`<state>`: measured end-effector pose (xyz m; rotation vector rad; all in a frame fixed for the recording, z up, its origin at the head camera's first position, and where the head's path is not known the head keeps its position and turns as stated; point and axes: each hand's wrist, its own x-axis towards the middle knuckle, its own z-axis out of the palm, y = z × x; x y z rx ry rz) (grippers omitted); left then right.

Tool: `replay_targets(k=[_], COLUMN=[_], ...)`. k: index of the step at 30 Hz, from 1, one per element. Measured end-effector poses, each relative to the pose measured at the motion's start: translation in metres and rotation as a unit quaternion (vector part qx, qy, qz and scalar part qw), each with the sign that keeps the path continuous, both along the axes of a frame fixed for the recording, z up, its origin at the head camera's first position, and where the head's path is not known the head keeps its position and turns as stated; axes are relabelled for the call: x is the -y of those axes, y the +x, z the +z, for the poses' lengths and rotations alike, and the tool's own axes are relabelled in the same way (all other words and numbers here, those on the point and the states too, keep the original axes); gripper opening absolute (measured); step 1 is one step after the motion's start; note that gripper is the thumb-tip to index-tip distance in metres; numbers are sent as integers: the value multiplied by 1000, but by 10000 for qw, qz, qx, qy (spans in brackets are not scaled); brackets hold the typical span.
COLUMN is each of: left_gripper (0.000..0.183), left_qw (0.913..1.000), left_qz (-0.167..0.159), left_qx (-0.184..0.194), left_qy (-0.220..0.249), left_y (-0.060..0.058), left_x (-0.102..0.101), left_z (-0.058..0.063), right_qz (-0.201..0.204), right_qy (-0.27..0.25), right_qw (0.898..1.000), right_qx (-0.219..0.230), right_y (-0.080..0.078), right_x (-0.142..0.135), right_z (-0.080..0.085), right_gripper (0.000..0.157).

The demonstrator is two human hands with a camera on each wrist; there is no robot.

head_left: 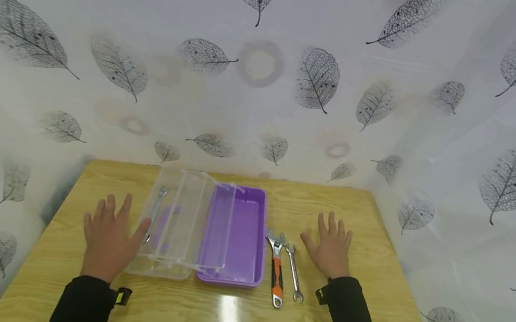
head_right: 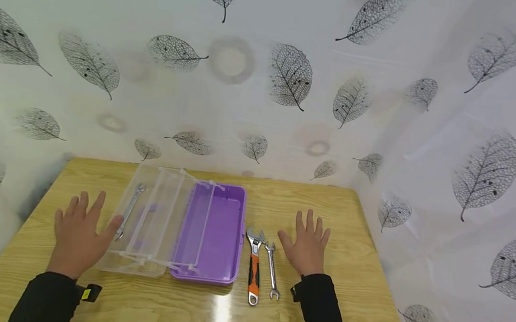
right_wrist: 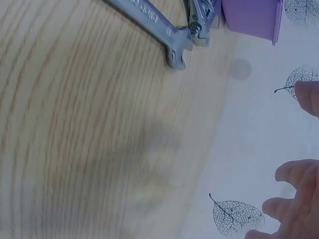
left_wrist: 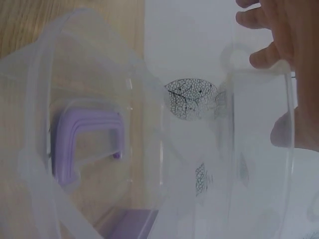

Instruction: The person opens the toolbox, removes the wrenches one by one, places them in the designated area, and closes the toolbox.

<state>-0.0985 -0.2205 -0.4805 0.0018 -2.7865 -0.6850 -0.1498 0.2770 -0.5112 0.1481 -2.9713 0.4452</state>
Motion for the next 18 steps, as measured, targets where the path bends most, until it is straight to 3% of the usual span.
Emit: replay_targets(k=[7,10,15,18], left_gripper=[76,76,46,30], left_qw=[10000,9996,9968,9965], left_qz=[60,238,709,646], left_qx=[-23,-37,-372,-390], left_qy=[63,177,21,-367], left_y=[3,3,2,1], left_x=[-7,-13,-33,-40], left_z=[2,7,21,26], right_qz=[-52,-79,-39,-55], right_qy=[-165,-270,-593,-781], right_qw=[9996,9991,9969,9949], right_qx=[235,316,513,632], right_y=[1,2,5,9], right_x=[1,0,4,5], right_z=[-7,-9,-10,-10], right_gripper=[85,83,78,76])
